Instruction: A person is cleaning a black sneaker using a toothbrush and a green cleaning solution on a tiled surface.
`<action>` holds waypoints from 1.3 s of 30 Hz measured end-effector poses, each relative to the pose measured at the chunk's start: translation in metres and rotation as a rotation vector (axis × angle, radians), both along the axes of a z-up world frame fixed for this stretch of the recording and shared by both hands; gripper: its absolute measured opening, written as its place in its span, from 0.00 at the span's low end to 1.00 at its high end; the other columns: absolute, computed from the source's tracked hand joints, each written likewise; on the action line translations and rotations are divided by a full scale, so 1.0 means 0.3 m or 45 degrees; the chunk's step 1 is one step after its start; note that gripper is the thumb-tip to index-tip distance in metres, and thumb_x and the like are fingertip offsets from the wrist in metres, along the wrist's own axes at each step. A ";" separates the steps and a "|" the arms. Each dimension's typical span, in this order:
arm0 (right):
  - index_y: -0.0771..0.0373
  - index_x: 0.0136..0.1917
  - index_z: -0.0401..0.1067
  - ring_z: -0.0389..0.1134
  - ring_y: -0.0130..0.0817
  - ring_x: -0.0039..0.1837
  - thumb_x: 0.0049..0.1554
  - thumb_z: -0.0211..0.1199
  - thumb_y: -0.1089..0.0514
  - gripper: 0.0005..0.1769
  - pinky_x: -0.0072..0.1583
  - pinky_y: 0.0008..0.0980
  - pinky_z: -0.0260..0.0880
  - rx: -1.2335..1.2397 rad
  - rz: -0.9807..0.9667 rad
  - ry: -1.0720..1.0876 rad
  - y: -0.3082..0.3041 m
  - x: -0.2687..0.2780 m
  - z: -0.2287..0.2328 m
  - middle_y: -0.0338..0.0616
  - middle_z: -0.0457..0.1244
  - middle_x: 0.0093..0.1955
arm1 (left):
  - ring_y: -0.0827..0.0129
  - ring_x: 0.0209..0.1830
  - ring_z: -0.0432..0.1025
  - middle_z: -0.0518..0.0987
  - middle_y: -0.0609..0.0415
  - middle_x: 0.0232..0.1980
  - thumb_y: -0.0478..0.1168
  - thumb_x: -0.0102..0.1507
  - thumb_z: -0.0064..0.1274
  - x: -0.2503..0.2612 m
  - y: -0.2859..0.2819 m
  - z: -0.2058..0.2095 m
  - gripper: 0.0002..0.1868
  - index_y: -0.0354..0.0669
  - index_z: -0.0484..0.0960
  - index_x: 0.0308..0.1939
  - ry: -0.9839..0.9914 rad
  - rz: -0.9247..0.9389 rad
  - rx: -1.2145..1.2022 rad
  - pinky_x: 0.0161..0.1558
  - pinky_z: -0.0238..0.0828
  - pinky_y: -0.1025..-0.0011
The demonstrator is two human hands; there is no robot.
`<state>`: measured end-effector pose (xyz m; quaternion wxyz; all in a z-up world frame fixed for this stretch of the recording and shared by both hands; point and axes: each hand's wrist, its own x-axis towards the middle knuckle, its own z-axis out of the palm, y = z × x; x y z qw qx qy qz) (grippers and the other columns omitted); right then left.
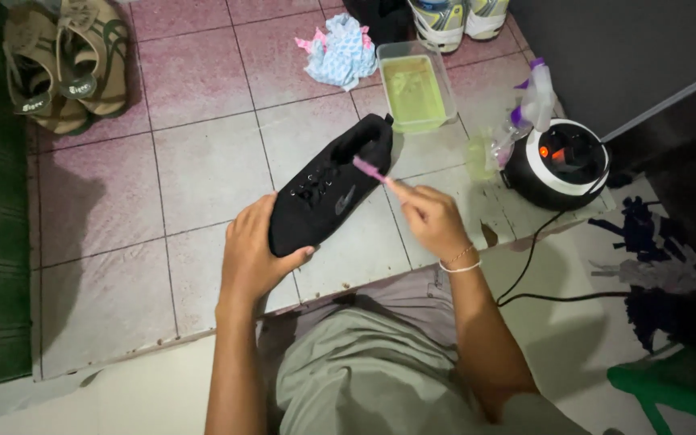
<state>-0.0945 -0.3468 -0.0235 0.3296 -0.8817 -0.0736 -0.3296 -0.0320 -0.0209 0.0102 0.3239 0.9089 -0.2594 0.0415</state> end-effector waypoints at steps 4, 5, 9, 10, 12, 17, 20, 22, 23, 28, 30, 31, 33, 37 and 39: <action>0.64 0.70 0.73 0.65 0.40 0.36 0.60 0.57 0.73 0.26 0.41 0.35 0.66 0.019 -0.139 -0.025 0.024 -0.010 0.054 0.53 0.67 0.38 | 0.47 0.70 0.64 0.73 0.40 0.69 0.61 0.47 0.71 0.001 0.002 0.000 0.57 0.39 0.67 0.74 0.002 0.003 0.006 0.70 0.52 0.48; 0.64 0.70 0.73 0.65 0.40 0.36 0.60 0.57 0.73 0.26 0.41 0.35 0.66 0.017 -0.134 -0.030 0.051 -0.033 0.060 0.53 0.67 0.38 | 0.47 0.70 0.64 0.73 0.40 0.69 0.61 0.47 0.71 -0.014 0.008 -0.016 0.57 0.39 0.67 0.74 -0.003 0.008 0.004 0.70 0.52 0.48; 0.61 0.64 0.78 0.69 0.43 0.36 0.57 0.60 0.70 0.22 0.41 0.36 0.68 0.023 -0.018 0.053 0.090 -0.002 0.126 0.51 0.70 0.37 | 0.45 0.70 0.63 0.74 0.39 0.68 0.59 0.47 0.72 0.013 0.003 -0.003 0.56 0.38 0.67 0.73 0.011 -0.022 -0.027 0.70 0.53 0.47; 0.60 0.65 0.77 0.67 0.39 0.35 0.59 0.59 0.69 0.22 0.40 0.34 0.67 0.036 -0.036 0.076 0.090 0.000 0.139 0.49 0.68 0.35 | 0.46 0.71 0.63 0.74 0.40 0.68 0.58 0.48 0.73 0.003 0.003 0.002 0.56 0.39 0.66 0.74 0.060 -0.034 -0.052 0.70 0.54 0.49; 0.60 0.68 0.75 0.70 0.44 0.41 0.60 0.58 0.70 0.24 0.44 0.37 0.69 0.039 -0.125 0.026 0.065 0.040 0.133 0.53 0.70 0.43 | 0.46 0.71 0.63 0.74 0.40 0.67 0.57 0.47 0.74 -0.004 0.003 0.003 0.56 0.39 0.67 0.74 0.061 -0.037 -0.070 0.70 0.53 0.49; 0.48 0.67 0.76 0.74 0.44 0.53 0.59 0.57 0.68 0.27 0.52 0.38 0.73 0.084 -0.084 0.237 0.105 0.085 0.157 0.43 0.73 0.56 | 0.48 0.72 0.62 0.75 0.42 0.67 0.55 0.46 0.75 0.019 0.002 -0.020 0.56 0.40 0.67 0.73 0.076 -0.027 -0.087 0.71 0.54 0.50; 0.54 0.64 0.78 0.72 0.54 0.55 0.59 0.58 0.67 0.22 0.52 0.46 0.73 0.112 -0.040 0.300 0.140 0.046 0.195 0.52 0.72 0.54 | 0.44 0.71 0.63 0.75 0.39 0.67 0.53 0.45 0.76 -0.005 0.016 -0.033 0.55 0.38 0.68 0.72 0.027 -0.050 -0.087 0.71 0.54 0.48; 0.46 0.73 0.71 0.73 0.51 0.51 0.61 0.56 0.66 0.29 0.53 0.47 0.73 -0.143 -0.289 0.256 0.114 0.064 0.171 0.51 0.72 0.49 | 0.46 0.71 0.63 0.75 0.40 0.67 0.55 0.46 0.74 -0.010 0.008 0.002 0.56 0.39 0.67 0.73 0.019 -0.043 -0.089 0.70 0.55 0.49; 0.46 0.73 0.71 0.73 0.51 0.51 0.61 0.56 0.66 0.29 0.53 0.47 0.73 -0.147 -0.292 0.245 0.131 0.070 0.195 0.51 0.72 0.49 | 0.46 0.71 0.63 0.75 0.40 0.67 0.55 0.46 0.74 0.000 0.008 0.002 0.56 0.39 0.67 0.73 0.008 -0.046 -0.093 0.70 0.55 0.49; 0.39 0.71 0.72 0.73 0.52 0.52 0.61 0.55 0.62 0.28 0.54 0.49 0.73 -0.079 -0.225 0.467 0.143 0.055 0.249 0.48 0.73 0.48 | 0.46 0.71 0.63 0.75 0.41 0.67 0.55 0.46 0.74 -0.010 0.013 0.000 0.55 0.39 0.67 0.73 0.047 -0.042 -0.086 0.70 0.54 0.48; 0.41 0.70 0.73 0.72 0.53 0.54 0.60 0.55 0.63 0.27 0.54 0.50 0.73 -0.011 -0.152 0.503 0.164 0.047 0.280 0.49 0.72 0.49 | 0.47 0.71 0.63 0.74 0.41 0.67 0.55 0.46 0.74 -0.004 0.010 -0.011 0.56 0.39 0.67 0.73 0.029 -0.037 -0.082 0.71 0.54 0.49; 0.43 0.68 0.74 0.72 0.53 0.56 0.60 0.55 0.63 0.27 0.55 0.50 0.73 0.060 -0.082 0.537 0.174 0.042 0.295 0.50 0.72 0.50 | 0.47 0.71 0.63 0.74 0.41 0.67 0.56 0.45 0.75 -0.002 0.009 -0.016 0.56 0.39 0.68 0.72 0.009 -0.035 -0.077 0.71 0.54 0.49; 0.43 0.66 0.76 0.72 0.50 0.58 0.60 0.56 0.63 0.25 0.57 0.47 0.73 0.173 -0.046 0.547 0.178 0.048 0.324 0.48 0.72 0.53 | 0.47 0.71 0.63 0.74 0.41 0.68 0.55 0.46 0.74 0.007 0.008 0.010 0.55 0.39 0.67 0.73 -0.003 -0.041 -0.065 0.69 0.56 0.50; 0.46 0.71 0.74 0.73 0.54 0.47 0.62 0.55 0.66 0.27 0.50 0.48 0.74 -0.223 -0.355 0.330 0.123 0.052 0.314 0.54 0.72 0.45 | 0.48 0.70 0.64 0.74 0.42 0.68 0.56 0.46 0.74 -0.008 0.010 0.010 0.55 0.39 0.68 0.72 0.013 -0.037 -0.062 0.68 0.58 0.51; 0.45 0.70 0.74 0.73 0.52 0.46 0.61 0.56 0.65 0.27 0.50 0.47 0.74 -0.301 -0.399 0.335 0.097 0.032 0.323 0.53 0.71 0.44 | 0.48 0.70 0.64 0.74 0.42 0.68 0.56 0.46 0.74 -0.007 0.014 0.006 0.55 0.39 0.67 0.73 0.009 -0.039 -0.057 0.68 0.58 0.51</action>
